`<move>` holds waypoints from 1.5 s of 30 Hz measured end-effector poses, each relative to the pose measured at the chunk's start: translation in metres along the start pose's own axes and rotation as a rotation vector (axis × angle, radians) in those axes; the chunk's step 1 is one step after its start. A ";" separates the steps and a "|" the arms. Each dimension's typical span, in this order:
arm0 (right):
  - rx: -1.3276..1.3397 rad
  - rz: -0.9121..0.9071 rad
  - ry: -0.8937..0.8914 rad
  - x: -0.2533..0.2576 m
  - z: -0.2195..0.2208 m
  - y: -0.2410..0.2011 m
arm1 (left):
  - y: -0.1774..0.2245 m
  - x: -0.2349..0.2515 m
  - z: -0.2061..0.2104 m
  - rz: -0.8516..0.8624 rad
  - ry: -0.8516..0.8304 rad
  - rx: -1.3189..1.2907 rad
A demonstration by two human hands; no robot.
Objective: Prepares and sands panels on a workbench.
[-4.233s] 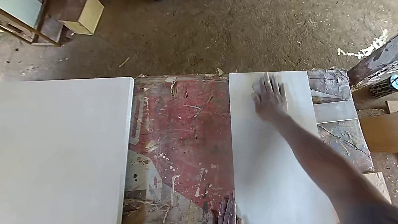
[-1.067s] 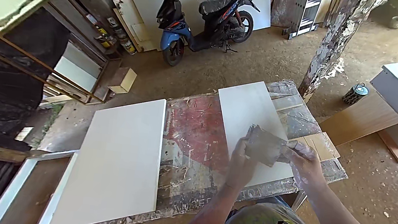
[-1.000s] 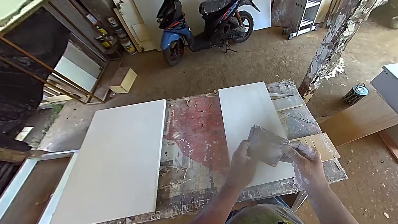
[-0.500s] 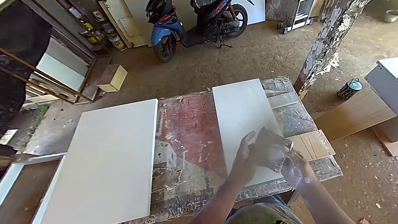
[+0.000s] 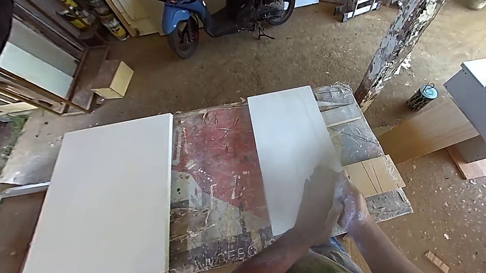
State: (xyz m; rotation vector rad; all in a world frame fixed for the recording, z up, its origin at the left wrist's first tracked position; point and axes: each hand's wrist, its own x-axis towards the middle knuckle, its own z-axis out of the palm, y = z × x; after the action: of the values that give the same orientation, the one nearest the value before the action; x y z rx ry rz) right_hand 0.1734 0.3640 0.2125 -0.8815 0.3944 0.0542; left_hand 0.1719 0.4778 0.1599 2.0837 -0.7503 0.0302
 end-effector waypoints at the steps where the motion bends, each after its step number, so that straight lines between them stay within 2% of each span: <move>1: 0.008 0.014 0.039 0.004 0.000 -0.001 | -0.001 -0.002 0.001 0.019 -0.012 0.005; 3: -0.032 -0.005 0.123 0.019 -0.007 -0.003 | -0.007 -0.008 0.002 0.053 -0.085 0.037; 5: -0.286 -0.199 0.148 0.039 -0.023 -0.005 | -0.025 -0.016 0.001 0.009 -0.209 0.115; 7: -0.873 -0.428 0.157 0.058 -0.046 -0.002 | -0.056 -0.019 0.002 -0.167 -0.281 0.226; 9: -1.574 -0.432 0.010 0.073 -0.069 0.009 | -0.094 -0.010 0.003 -0.360 -0.312 0.353; 11: -1.969 -0.295 -0.135 0.079 -0.089 0.042 | -0.129 0.001 0.010 -0.430 -0.302 0.476; 14: -2.093 -0.225 -0.230 0.073 -0.114 0.082 | -0.156 0.005 0.025 -0.360 -0.186 0.644; 18: -2.148 -0.286 -0.150 0.110 -0.098 0.079 | -0.158 0.005 0.027 -0.305 -0.114 0.652; 20: -2.161 -0.244 -0.166 0.166 -0.076 0.064 | -0.158 0.007 0.025 -0.304 -0.103 0.650; 22: -2.165 -0.171 -0.172 0.243 -0.046 0.044 | -0.157 0.008 0.024 -0.318 -0.121 0.670; 26: -2.104 -0.356 0.036 0.428 -0.005 0.020 | -0.161 0.004 0.029 -0.312 -0.092 0.711; 28: -2.107 -0.310 0.107 0.494 0.019 0.004 | -0.164 0.001 0.032 -0.310 -0.066 0.703; 29: -2.107 -0.284 0.115 0.509 0.027 -0.001 | -0.164 0.000 0.033 -0.312 -0.062 0.701; 31: -2.124 -0.299 0.087 0.501 0.024 -0.002 | -0.161 -0.001 0.031 -0.321 -0.072 0.698; 33: -2.137 -0.437 0.028 0.450 -0.001 0.010 | -0.161 0.000 0.031 -0.325 -0.067 0.691; 35: -2.151 -0.523 -0.077 0.347 -0.042 0.030 | -0.160 0.001 0.031 -0.325 -0.064 0.685; 37: -2.147 -0.491 -0.184 0.224 -0.082 0.055 | -0.160 0.000 0.029 -0.322 -0.062 0.662; 39: -2.117 -0.471 -0.274 0.142 -0.110 0.069 | -0.160 -0.001 0.030 -0.319 -0.038 0.635; 40: -2.126 -0.489 -0.297 0.133 -0.117 0.070 | -0.160 -0.001 0.031 -0.319 -0.031 0.630; 42: -2.142 -0.502 -0.313 0.170 -0.099 0.062 | -0.158 -0.001 0.030 -0.316 -0.043 0.636; 45: -2.181 -0.296 -0.314 0.309 -0.027 0.033 | -0.162 0.000 0.029 -0.322 -0.034 0.646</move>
State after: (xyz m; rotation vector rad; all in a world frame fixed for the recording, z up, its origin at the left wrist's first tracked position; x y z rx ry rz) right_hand 0.4449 0.3287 0.0620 -3.0074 -0.3098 0.3859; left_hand 0.2486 0.5235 0.0219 2.8071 -0.4445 0.0658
